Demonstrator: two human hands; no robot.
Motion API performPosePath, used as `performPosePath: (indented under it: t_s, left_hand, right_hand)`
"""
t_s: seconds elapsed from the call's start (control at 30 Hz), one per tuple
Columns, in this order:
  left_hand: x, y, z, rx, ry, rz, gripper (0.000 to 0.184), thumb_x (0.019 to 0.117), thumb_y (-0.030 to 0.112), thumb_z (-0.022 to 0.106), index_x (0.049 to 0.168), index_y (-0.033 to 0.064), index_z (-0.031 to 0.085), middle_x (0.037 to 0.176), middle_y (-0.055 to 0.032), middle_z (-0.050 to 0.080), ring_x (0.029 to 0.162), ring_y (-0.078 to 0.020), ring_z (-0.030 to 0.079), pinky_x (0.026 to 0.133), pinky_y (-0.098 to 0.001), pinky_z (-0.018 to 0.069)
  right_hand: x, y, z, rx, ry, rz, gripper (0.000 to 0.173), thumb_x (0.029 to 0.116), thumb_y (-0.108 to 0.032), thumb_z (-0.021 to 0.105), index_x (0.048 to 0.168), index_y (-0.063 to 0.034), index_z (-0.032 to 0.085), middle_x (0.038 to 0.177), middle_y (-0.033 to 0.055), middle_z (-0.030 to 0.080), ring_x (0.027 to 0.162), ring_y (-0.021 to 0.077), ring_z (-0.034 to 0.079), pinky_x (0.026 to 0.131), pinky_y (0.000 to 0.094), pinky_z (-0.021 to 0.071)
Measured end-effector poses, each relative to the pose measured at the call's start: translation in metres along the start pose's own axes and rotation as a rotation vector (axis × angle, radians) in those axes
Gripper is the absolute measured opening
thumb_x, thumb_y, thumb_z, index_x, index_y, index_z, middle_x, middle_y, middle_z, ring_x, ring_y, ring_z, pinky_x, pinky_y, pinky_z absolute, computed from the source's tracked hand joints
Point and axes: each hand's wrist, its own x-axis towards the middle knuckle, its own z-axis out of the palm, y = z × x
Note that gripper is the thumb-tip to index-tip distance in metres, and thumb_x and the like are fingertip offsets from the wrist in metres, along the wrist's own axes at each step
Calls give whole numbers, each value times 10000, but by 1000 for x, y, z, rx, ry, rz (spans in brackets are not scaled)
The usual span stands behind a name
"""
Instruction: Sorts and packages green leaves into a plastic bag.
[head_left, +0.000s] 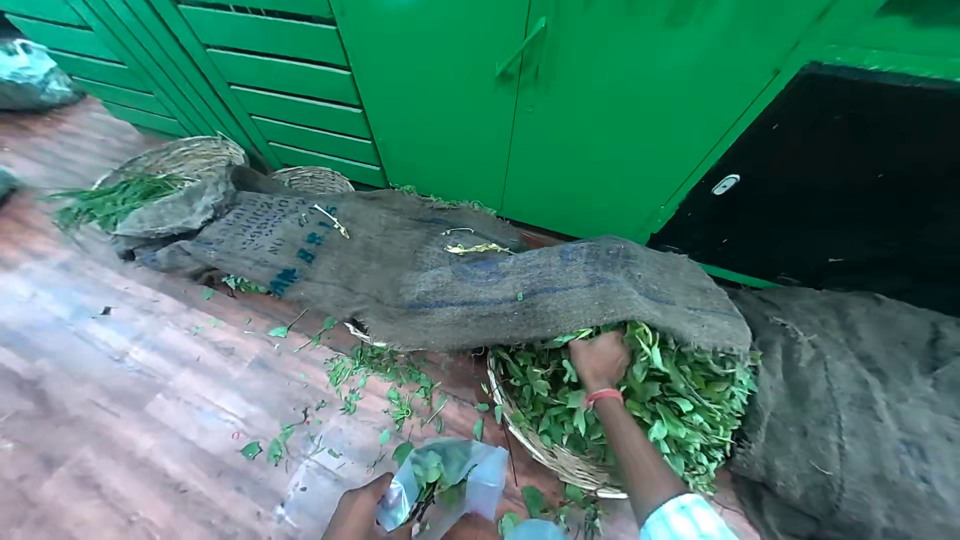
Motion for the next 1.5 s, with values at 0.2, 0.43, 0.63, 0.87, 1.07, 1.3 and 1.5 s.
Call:
performPosePath:
  t_s: [0.2,0.43,0.63,0.87,1.07,1.3,1.5]
  left_hand:
    - [4,2,0,-51,36,-4,552,894,491,740,1025,-44,705,902,-195,719,868,-322,716,835,-546,559]
    - [6,-7,0,-9,50,-16,508,911,515,692,854,11,719,754,-138,687,717,-276,676,711,-530,530]
    - [6,-5,-9,77,95,-134,638,930,636,587,710,41,657,653,-117,616,643,-294,626,640,-535,486]
    - [5,-14,-11,242,45,-167,721,938,708,498,755,29,657,735,-162,655,751,-352,677,695,-577,526]
    - [3,-8,-10,256,-35,-190,710,949,689,508,820,14,690,797,-187,685,813,-380,692,740,-611,528]
    - [4,-9,-7,226,-70,-145,684,958,662,526,791,15,669,746,-173,659,752,-362,674,709,-593,524]
    - [5,-3,-9,202,6,-165,578,933,567,634,963,-4,713,933,-213,717,919,-399,706,831,-623,539]
  right_hand:
    - [48,0,-46,-189,-346,-252,455,807,-370,833,893,40,655,913,279,676,889,478,669,742,687,509]
    - [25,44,-67,-234,-452,-244,704,799,-567,829,1112,42,662,1049,253,684,1034,431,659,903,636,508]
    - [-42,102,-43,-127,-381,-308,285,947,-278,703,1080,-30,743,990,158,750,939,331,727,883,583,567]
    - [-80,160,30,-196,-496,-67,428,862,-248,754,1231,-36,703,1140,151,746,1094,344,698,970,574,524]
    - [-52,120,56,-127,-191,-74,546,868,-331,790,1190,89,657,1108,287,700,1106,443,669,992,587,502]
    - [-22,86,43,75,-143,-311,636,834,-195,813,1322,125,561,1292,319,612,1225,442,606,1058,569,481]
    - [-49,146,63,13,-71,-227,444,848,-183,766,1168,112,675,1102,310,699,1052,468,682,960,621,516]
